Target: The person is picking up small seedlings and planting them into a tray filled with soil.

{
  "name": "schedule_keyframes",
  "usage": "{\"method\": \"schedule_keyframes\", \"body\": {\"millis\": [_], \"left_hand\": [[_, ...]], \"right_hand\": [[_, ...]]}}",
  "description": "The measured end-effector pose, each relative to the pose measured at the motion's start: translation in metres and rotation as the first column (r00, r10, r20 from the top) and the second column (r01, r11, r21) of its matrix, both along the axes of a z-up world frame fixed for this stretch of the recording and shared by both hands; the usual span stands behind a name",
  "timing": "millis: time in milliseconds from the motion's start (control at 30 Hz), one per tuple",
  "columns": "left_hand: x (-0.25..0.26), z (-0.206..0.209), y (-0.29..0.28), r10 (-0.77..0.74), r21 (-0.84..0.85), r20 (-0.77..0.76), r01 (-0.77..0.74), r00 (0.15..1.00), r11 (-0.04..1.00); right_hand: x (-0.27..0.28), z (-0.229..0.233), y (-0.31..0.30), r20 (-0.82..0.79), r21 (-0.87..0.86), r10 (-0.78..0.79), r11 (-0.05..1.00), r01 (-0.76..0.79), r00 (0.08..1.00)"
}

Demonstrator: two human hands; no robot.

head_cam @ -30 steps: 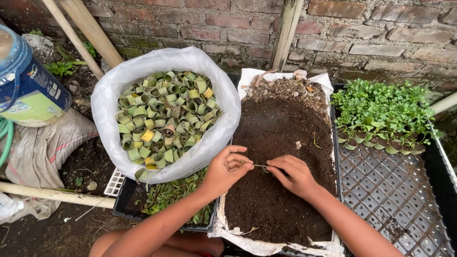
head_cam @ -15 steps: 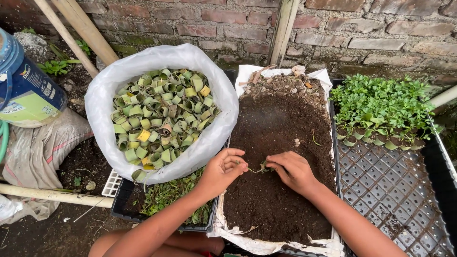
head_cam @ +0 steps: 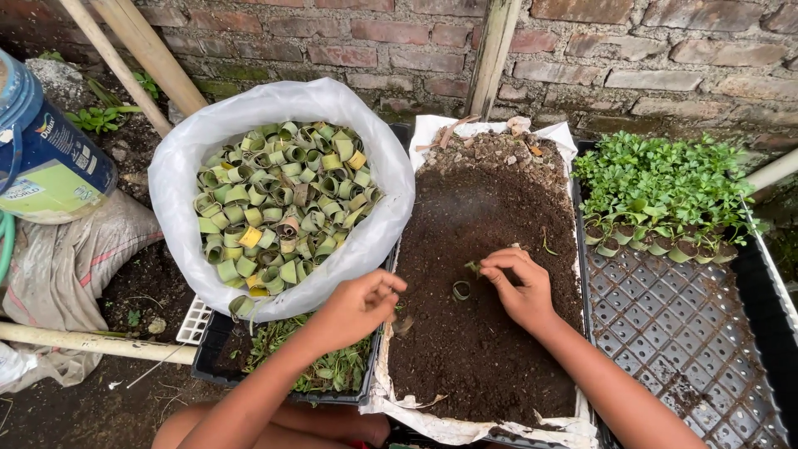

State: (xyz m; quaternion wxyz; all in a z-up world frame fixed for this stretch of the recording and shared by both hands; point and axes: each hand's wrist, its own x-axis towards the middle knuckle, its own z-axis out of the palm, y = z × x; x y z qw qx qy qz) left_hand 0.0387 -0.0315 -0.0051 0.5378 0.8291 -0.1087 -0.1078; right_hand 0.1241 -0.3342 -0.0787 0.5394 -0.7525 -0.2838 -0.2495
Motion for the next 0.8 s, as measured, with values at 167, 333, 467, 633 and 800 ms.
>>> {"method": "schedule_keyframes", "body": {"millis": [167,333,467,633,800], "left_hand": [[-0.016,0.068,0.019,-0.116,0.544,-0.072,0.136,0.991,0.828],[-0.013,0.051,0.007,-0.069,0.656,0.092,-0.008,0.993,0.755],[-0.005,0.029,-0.027,-0.181,0.173,-0.039,0.185,0.983,0.967],[0.023,-0.035,-0.069,-0.454,-0.448,-0.395,0.264,0.799,0.854],[0.045,-0.057,-0.100,-0.271,-0.740,-0.494,-0.236,0.826,0.629]], "right_hand": [[-0.002,-0.004,0.003,-0.271,0.224,0.095,0.974,-0.034,0.958],[0.001,0.001,0.003,-0.369,0.285,0.142,0.958,-0.033,0.919],[0.003,-0.005,-0.001,-0.332,0.251,0.136,0.967,-0.051,0.933],[-0.008,0.010,0.007,-0.357,0.260,0.139,0.965,-0.044,0.924],[0.000,-0.005,0.002,-0.185,0.188,0.270,0.953,-0.236,0.945]]}}
